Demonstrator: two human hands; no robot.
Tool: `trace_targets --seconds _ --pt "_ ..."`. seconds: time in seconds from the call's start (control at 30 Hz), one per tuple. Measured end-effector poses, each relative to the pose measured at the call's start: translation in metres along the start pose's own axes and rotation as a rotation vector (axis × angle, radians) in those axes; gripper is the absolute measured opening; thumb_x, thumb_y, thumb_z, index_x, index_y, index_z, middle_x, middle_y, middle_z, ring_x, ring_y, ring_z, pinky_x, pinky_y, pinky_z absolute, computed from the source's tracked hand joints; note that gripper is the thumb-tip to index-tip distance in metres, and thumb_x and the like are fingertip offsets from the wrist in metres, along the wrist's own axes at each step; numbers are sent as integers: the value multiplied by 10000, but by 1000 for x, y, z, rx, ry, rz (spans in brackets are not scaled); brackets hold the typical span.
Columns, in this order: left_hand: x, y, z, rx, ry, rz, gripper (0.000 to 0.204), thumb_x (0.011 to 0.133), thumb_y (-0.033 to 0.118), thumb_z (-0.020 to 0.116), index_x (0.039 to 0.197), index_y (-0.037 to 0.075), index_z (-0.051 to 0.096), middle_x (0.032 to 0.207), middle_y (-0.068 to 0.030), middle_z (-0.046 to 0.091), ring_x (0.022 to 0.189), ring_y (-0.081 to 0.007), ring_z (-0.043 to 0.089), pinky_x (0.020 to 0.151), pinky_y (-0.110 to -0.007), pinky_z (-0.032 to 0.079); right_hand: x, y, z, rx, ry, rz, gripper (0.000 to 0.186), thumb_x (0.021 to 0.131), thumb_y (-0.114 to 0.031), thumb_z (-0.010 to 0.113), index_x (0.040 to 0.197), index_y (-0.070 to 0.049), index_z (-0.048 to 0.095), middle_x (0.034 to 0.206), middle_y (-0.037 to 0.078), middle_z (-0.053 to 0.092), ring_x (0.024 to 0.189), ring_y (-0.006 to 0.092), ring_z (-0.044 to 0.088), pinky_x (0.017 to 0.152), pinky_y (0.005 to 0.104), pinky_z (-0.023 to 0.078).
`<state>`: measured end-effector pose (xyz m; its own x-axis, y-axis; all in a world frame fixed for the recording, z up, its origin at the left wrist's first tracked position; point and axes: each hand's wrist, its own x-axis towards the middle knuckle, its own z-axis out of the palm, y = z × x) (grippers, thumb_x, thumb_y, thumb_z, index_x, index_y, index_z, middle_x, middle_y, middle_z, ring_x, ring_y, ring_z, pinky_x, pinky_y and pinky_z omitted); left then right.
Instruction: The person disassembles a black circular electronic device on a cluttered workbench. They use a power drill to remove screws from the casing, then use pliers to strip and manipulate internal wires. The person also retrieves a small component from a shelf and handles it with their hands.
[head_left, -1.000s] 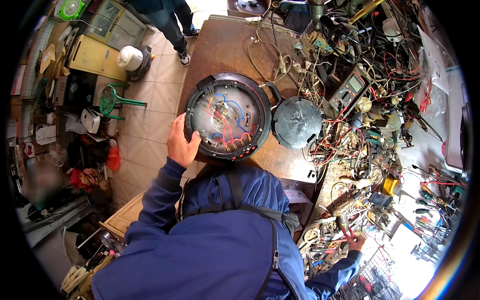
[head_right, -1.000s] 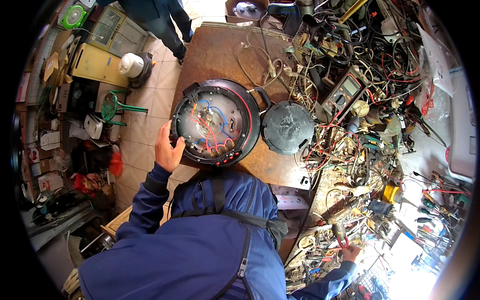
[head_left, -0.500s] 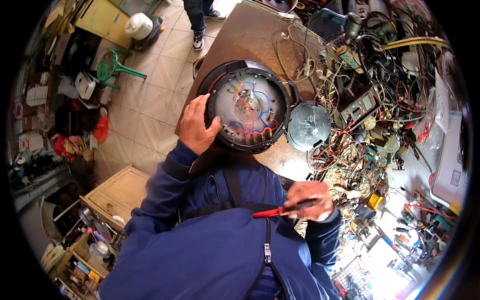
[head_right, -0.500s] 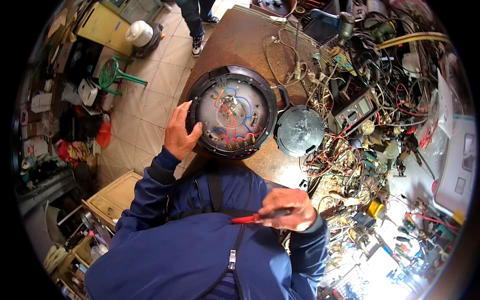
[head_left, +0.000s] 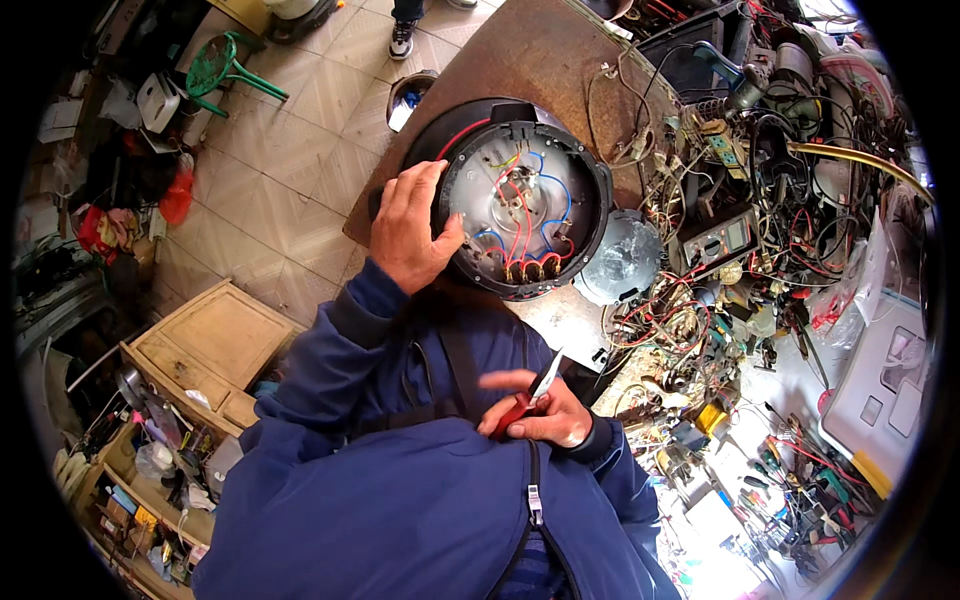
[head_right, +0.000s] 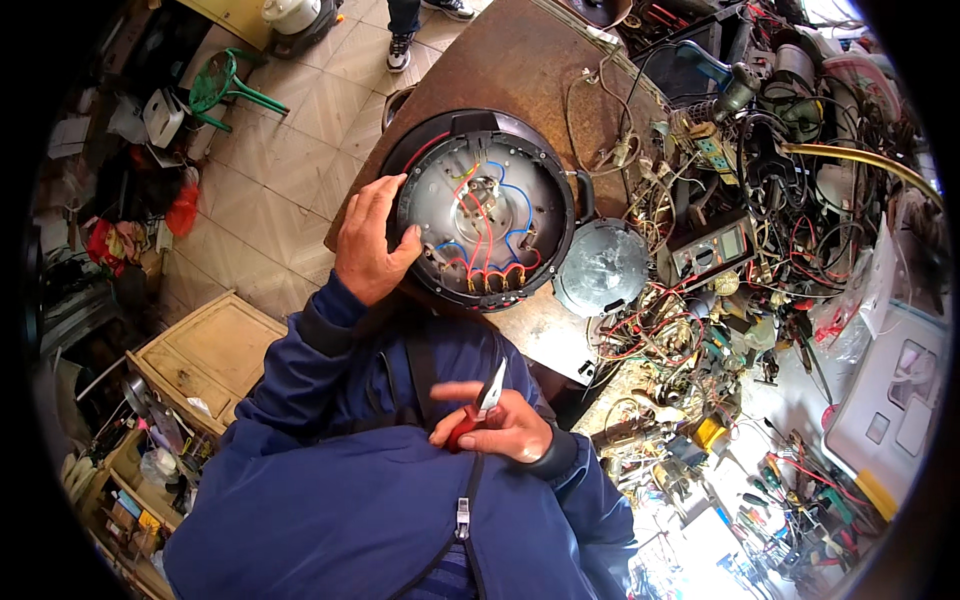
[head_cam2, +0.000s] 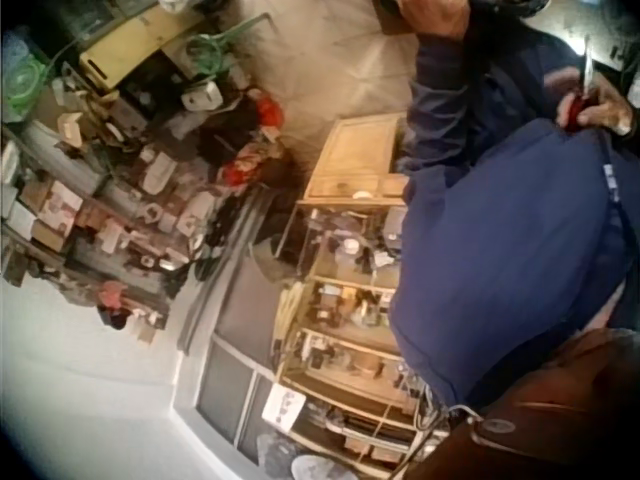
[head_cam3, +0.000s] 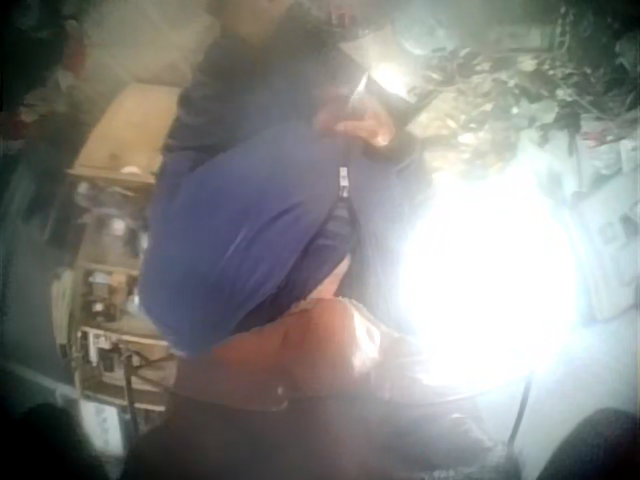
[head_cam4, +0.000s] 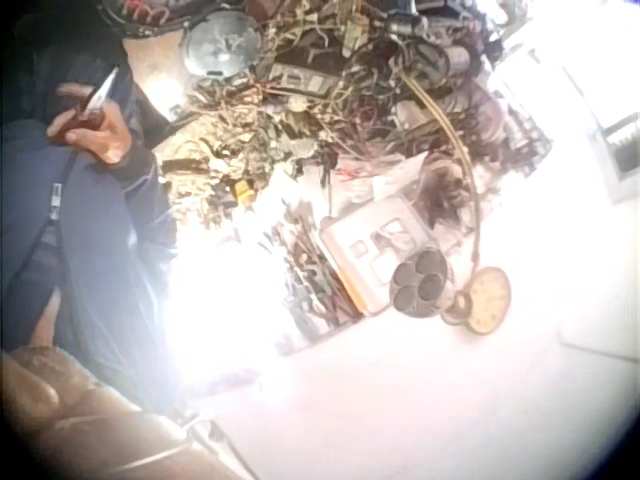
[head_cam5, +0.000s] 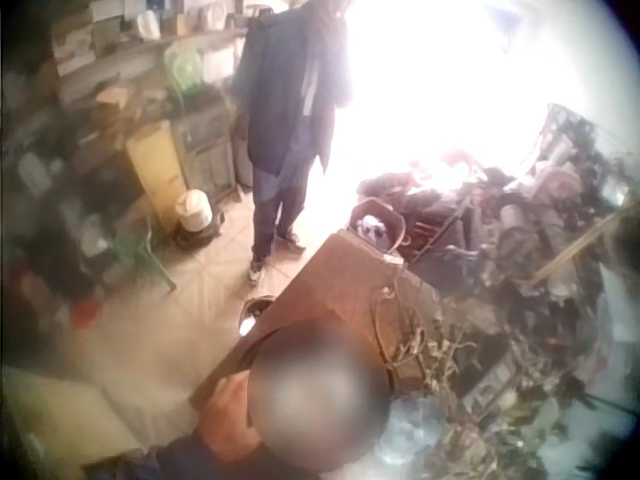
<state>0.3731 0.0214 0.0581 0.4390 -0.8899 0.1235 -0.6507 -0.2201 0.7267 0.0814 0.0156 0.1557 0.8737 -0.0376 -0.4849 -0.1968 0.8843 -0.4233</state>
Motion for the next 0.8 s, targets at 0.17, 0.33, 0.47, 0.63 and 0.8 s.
trace_targets --seconds 0.17,0.33,0.47,0.63,0.8 --pt "2 -1 1 4 13 4 657 807 136 721 1430 23 550 1373 -199 586 1240 -397 560 1090 -455 457 3 -30 9 -665 336 66 183 1034 -57 603 1206 -26 657 1034 153 732 954 214 726 819 358 564" --pt "0 -3 2 8 17 3 659 800 142 721 1427 24 553 1370 -194 589 1235 -391 562 1086 -453 458 14 -71 -35 -1725 825 -324 139 942 -170 727 1037 -70 710 851 148 650 751 373 649 655 433 528" --pt "0 -2 3 4 22 -4 664 793 143 722 1424 24 554 1369 -190 589 1229 -391 563 1084 -454 457 20 -94 -55 -2268 644 -386 131 879 -178 736 879 -69 665 817 77 602 801 280 559 711 404 478" --pt "-1 -2 3 2 31 -6 666 794 143 723 1427 26 552 1371 -189 589 1228 -394 562 1087 -454 453 32 -109 -57 -2504 529 -316 109 843 -161 676 846 -55 652 807 77 595 822 264 565 711 391 474" --pt "-2 0 2 -8 32 -14 671 797 141 726 1433 27 546 1373 -190 587 1229 -396 561 1088 -453 452 38 -112 -59 -2586 480 -303 118 812 -148 660 847 -36 661 800 84 595 833 258 569 708 389 473"
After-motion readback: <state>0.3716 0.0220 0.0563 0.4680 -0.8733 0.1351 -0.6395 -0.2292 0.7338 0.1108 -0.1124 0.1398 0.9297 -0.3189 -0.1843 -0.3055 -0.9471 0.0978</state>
